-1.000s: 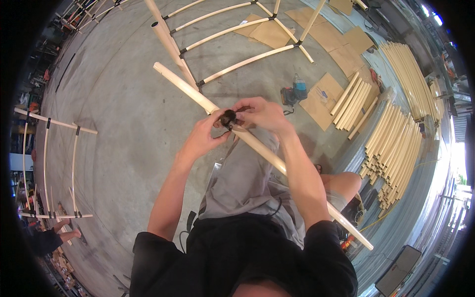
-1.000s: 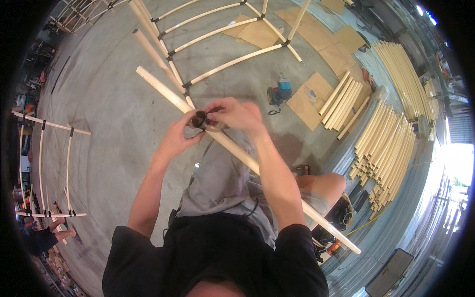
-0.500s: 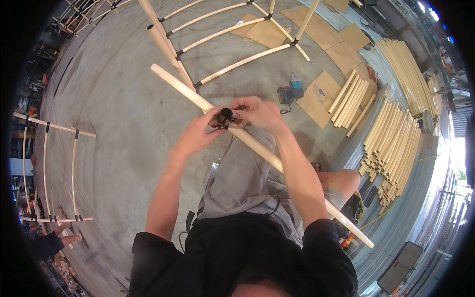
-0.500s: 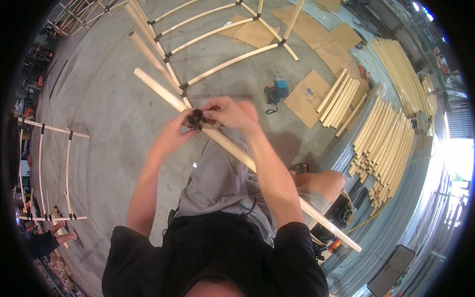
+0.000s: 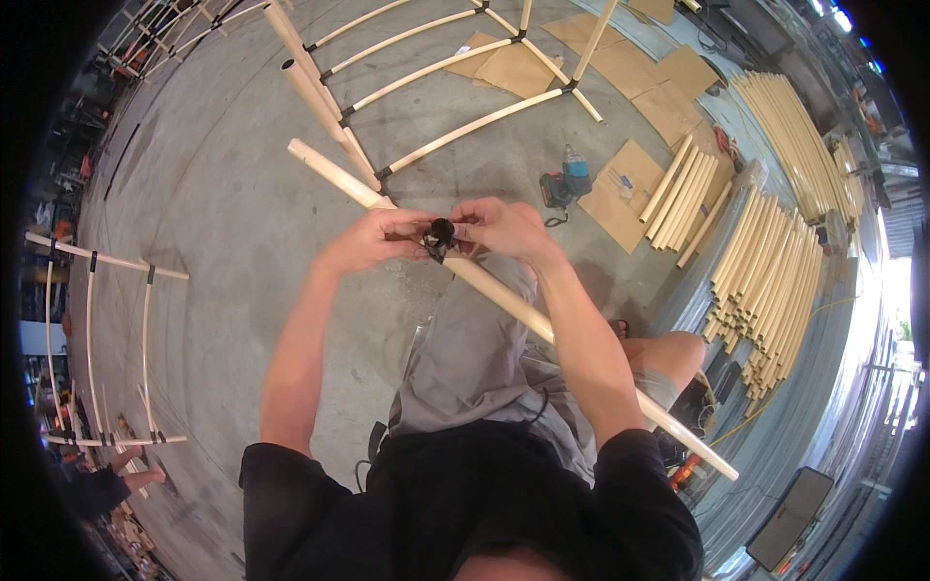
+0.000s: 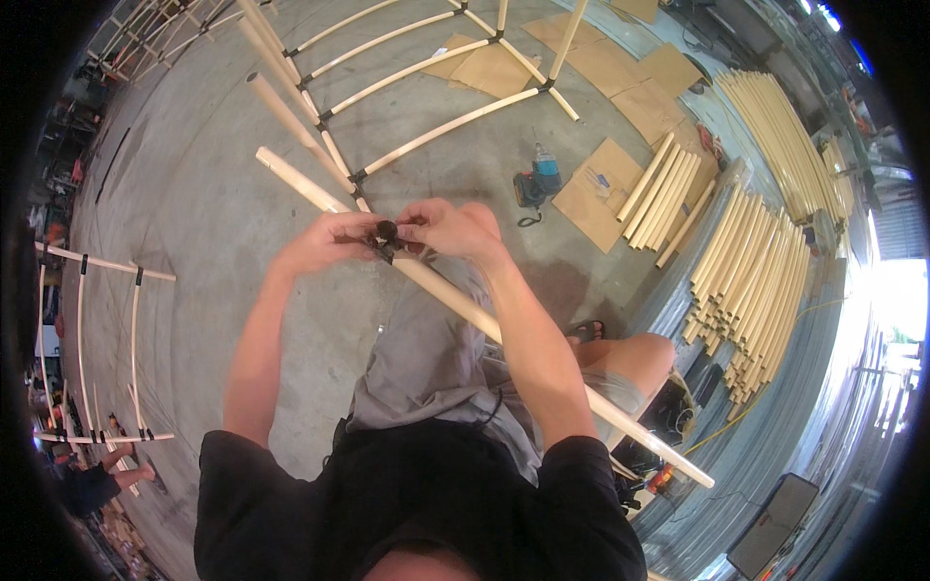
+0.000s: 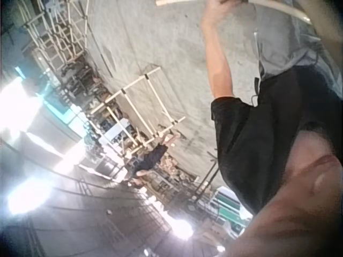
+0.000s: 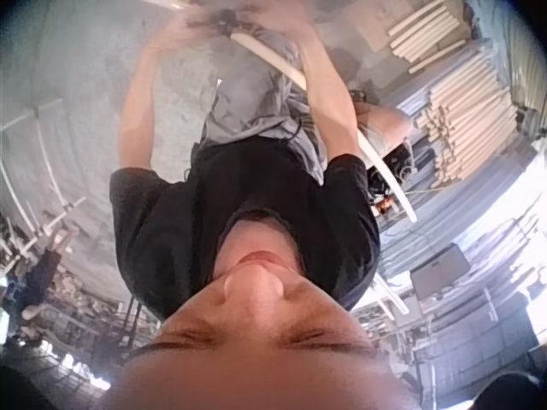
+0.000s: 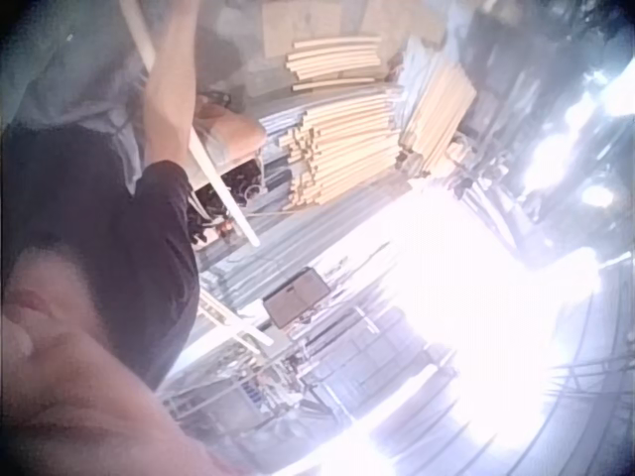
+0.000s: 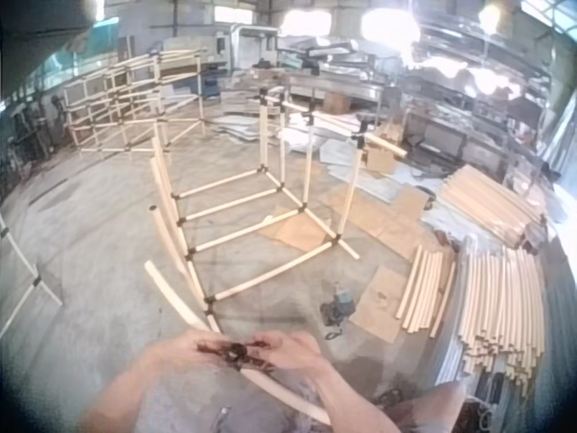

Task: The person attaches plastic joint connectors onto wooden poles and joins them together to assemble large rectangular wooden structures.

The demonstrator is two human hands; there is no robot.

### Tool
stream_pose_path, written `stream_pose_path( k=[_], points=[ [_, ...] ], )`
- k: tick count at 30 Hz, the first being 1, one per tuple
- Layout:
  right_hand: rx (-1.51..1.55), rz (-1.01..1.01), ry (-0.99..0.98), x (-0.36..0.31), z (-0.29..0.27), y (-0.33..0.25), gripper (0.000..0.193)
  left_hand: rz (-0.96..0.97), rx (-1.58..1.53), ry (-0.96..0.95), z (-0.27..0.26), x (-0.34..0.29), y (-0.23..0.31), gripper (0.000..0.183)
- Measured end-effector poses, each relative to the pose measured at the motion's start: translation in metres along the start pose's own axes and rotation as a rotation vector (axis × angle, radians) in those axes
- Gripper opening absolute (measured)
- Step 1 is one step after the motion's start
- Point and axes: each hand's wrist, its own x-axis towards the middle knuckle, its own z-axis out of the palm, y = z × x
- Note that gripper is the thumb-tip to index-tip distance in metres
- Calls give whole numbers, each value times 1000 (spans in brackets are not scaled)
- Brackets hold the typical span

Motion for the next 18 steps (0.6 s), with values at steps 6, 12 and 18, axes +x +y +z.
stream_pose_path(
  k=[6,12,18],
  points=[
    [-146,46,-4,-5,-1,-12,25,-91,55,-66,-10,7,13,53],
    [-118,-5,-75,-16,-6,-20,24,26,268,-22,-13,4,-5,52],
    [70,-17,-313,12,-6,7,21,-122,189,-46,-10,15,20,50]
  ],
)
